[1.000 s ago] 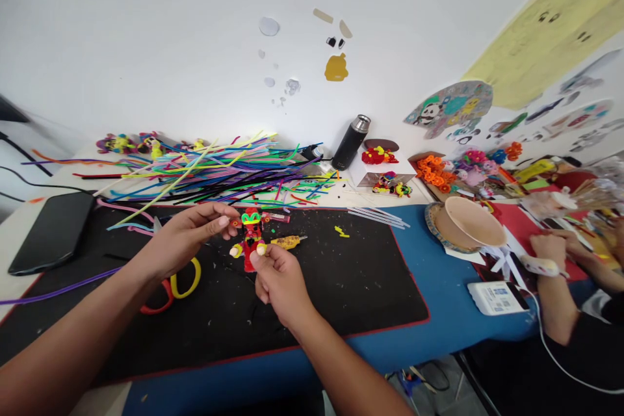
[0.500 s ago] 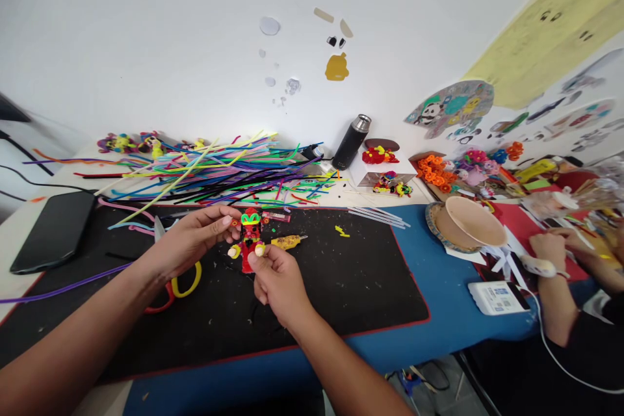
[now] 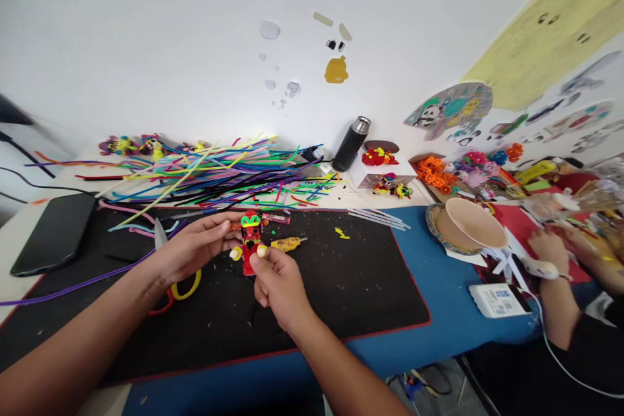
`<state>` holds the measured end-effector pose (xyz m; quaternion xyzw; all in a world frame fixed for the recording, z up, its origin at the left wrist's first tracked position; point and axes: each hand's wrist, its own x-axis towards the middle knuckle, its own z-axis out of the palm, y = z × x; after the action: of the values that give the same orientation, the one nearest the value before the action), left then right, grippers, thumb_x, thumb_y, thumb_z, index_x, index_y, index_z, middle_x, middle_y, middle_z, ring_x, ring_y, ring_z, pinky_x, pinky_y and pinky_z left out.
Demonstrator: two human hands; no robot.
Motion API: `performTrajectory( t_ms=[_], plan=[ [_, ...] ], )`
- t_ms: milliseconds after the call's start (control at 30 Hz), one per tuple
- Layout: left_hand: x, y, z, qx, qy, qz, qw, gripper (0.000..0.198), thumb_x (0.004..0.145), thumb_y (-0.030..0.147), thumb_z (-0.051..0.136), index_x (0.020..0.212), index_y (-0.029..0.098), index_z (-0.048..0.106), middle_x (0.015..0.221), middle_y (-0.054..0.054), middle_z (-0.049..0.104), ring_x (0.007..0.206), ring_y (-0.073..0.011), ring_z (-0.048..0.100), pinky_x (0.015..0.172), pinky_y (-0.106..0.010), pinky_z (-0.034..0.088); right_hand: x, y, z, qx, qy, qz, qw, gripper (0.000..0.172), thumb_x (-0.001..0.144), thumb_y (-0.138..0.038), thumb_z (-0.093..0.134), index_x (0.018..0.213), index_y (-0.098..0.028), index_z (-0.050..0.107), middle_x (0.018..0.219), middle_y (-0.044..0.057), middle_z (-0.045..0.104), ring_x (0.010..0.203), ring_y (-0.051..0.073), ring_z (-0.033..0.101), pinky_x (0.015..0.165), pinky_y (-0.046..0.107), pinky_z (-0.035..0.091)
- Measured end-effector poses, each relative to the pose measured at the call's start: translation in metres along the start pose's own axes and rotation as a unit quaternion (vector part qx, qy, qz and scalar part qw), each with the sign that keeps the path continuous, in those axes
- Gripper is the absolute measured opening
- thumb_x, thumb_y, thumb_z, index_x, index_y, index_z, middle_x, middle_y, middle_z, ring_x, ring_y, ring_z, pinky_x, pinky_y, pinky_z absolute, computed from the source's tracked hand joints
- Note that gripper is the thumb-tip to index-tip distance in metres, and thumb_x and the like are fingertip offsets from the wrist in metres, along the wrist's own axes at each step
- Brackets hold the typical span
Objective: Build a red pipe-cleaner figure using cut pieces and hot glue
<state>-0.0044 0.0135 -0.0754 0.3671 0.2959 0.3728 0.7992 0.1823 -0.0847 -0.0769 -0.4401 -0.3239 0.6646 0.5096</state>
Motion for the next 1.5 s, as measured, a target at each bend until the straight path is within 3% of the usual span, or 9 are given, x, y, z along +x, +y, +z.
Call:
performTrajectory(
  t_ms=[267, 500, 767, 1067, 1500],
  plan=[
    [0.004, -0.016, -0.015, -0.043, -0.026, -0.020, 0.999, 0.040, 0.086, 0.033, 0.089, 0.121, 0.016, 0.080, 0.106, -0.015, 0.082, 0.097, -0.0240, 0.076, 0.084, -0.032, 0.061, -0.002, -0.002, 0.000, -0.002, 0.000, 0.004, 1.000, 0.051, 0.084, -0.064, 0.083, 0.082, -0.020, 0.058, 0.046, -0.015, 0.036, 0.033, 0.003, 0.027, 0.037, 0.020, 0.018],
    [0.003, -0.013, -0.006, -0.045, -0.031, -0.026, 0.998, 0.040, 0.087, 0.038, 0.088, 0.120, 0.016, 0.081, 0.112, -0.016, 0.081, 0.097, -0.0245, 0.075, 0.082, -0.032, 0.060, 0.000, 0.002, -0.002, 0.003, -0.006, 0.000, 1.000, 0.051, 0.085, -0.063, 0.083, 0.080, -0.020, 0.055, 0.046, -0.015, 0.036, 0.032, 0.003, 0.028, 0.037, 0.020, 0.017],
    [0.001, -0.010, 0.004, -0.097, -0.057, -0.028, 0.993, 0.031, 0.084, 0.034, 0.091, 0.110, 0.017, 0.085, 0.094, -0.010, 0.082, 0.088, -0.0205, 0.076, 0.075, -0.025, 0.059, 0.000, 0.002, -0.002, -0.007, -0.015, 0.005, 1.000, 0.050, 0.086, -0.063, 0.082, 0.082, -0.020, 0.056, 0.046, -0.015, 0.036, 0.032, 0.003, 0.028, 0.037, 0.021, 0.017],
    [0.000, -0.012, 0.002, -0.088, -0.068, -0.038, 0.993, 0.036, 0.089, 0.036, 0.085, 0.117, 0.013, 0.081, 0.108, -0.015, 0.082, 0.093, -0.0234, 0.075, 0.080, -0.029, 0.060, 0.000, 0.003, -0.001, -0.012, -0.025, 0.011, 1.000, 0.050, 0.084, -0.064, 0.082, 0.084, -0.020, 0.058, 0.045, -0.016, 0.035, 0.034, 0.003, 0.024, 0.036, 0.021, 0.017],
    [-0.001, -0.007, 0.006, -0.096, -0.084, -0.053, 0.990, 0.036, 0.086, 0.036, 0.088, 0.114, 0.013, 0.081, 0.101, -0.012, 0.081, 0.081, -0.0196, 0.072, 0.075, -0.026, 0.058, 0.001, 0.006, -0.005, -0.015, -0.028, 0.015, 0.999, 0.047, 0.084, -0.062, 0.082, 0.089, -0.020, 0.062, 0.045, -0.015, 0.037, 0.033, 0.004, 0.025, 0.036, 0.022, 0.017]
  ],
)
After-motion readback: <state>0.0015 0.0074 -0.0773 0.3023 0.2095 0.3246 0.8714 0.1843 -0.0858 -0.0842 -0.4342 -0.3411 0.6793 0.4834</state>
